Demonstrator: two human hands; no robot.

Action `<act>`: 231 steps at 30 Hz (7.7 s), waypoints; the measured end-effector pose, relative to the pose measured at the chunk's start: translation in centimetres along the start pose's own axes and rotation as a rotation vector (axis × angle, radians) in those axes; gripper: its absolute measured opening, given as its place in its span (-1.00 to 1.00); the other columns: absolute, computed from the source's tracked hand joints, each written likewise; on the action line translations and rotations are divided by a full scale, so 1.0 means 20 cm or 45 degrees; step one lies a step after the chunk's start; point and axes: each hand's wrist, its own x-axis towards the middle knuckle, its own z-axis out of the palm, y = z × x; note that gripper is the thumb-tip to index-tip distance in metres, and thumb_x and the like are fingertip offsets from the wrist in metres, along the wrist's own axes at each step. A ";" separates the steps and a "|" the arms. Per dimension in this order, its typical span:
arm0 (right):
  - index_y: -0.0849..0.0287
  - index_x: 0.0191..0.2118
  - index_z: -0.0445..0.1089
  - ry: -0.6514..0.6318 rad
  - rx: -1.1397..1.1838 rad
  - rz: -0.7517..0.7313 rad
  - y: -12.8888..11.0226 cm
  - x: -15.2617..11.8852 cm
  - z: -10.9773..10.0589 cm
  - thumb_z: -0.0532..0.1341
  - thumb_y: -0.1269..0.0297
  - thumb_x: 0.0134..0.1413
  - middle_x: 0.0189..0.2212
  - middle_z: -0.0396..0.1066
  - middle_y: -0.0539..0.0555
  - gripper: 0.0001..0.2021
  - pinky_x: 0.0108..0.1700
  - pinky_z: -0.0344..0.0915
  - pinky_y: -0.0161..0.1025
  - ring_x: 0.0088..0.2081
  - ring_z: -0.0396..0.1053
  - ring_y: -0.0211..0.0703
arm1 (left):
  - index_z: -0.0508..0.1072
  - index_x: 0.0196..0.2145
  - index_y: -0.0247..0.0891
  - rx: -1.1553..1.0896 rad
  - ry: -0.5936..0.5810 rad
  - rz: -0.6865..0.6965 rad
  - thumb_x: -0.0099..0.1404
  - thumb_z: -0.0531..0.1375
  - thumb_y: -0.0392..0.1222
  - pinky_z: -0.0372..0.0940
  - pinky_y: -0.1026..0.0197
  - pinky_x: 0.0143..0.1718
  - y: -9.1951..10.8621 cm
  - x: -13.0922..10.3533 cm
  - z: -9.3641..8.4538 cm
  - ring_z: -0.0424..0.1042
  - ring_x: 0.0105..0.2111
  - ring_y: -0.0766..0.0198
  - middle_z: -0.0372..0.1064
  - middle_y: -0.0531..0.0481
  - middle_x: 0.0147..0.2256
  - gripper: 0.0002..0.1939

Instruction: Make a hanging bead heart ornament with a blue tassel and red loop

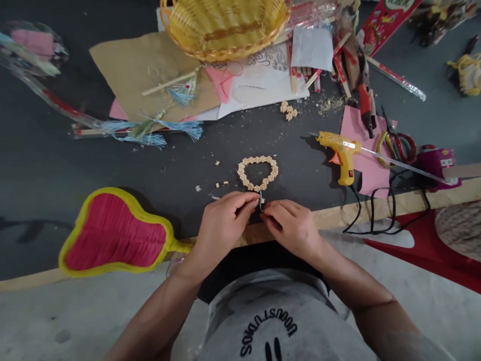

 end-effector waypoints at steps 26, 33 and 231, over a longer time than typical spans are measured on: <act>0.17 -0.25 0.48 -0.021 -0.046 -0.024 0.02 -0.02 0.02 0.09 0.52 0.25 -0.25 0.57 0.07 -0.78 -0.22 0.40 -0.25 -0.31 0.41 -0.16 | 0.62 -0.15 -0.13 0.306 0.019 0.121 0.39 0.15 -0.19 0.38 0.23 -0.12 0.05 0.00 0.02 0.52 -0.18 0.23 0.56 0.01 -0.21 -0.78; 0.17 -0.25 0.46 0.017 0.162 0.032 0.01 -0.02 0.01 0.09 0.49 0.27 -0.25 0.57 0.10 -0.80 -0.17 0.43 -0.22 -0.26 0.45 -0.17 | 0.61 -0.10 -0.13 0.223 -0.006 0.120 0.40 0.14 -0.20 0.40 0.18 -0.07 0.04 0.00 0.02 0.53 -0.16 0.21 0.57 0.00 -0.16 -0.75; 0.27 0.06 0.40 -0.556 -0.420 0.100 0.13 0.33 -0.35 0.12 0.35 0.31 -0.15 0.51 0.21 -0.73 -0.11 0.38 -0.13 -0.15 0.49 0.00 | 0.60 -0.26 -0.21 0.648 -0.184 -0.031 0.29 0.22 0.00 0.21 0.13 -0.28 0.08 0.55 -0.28 0.49 -0.30 0.04 0.56 -0.12 -0.35 -0.74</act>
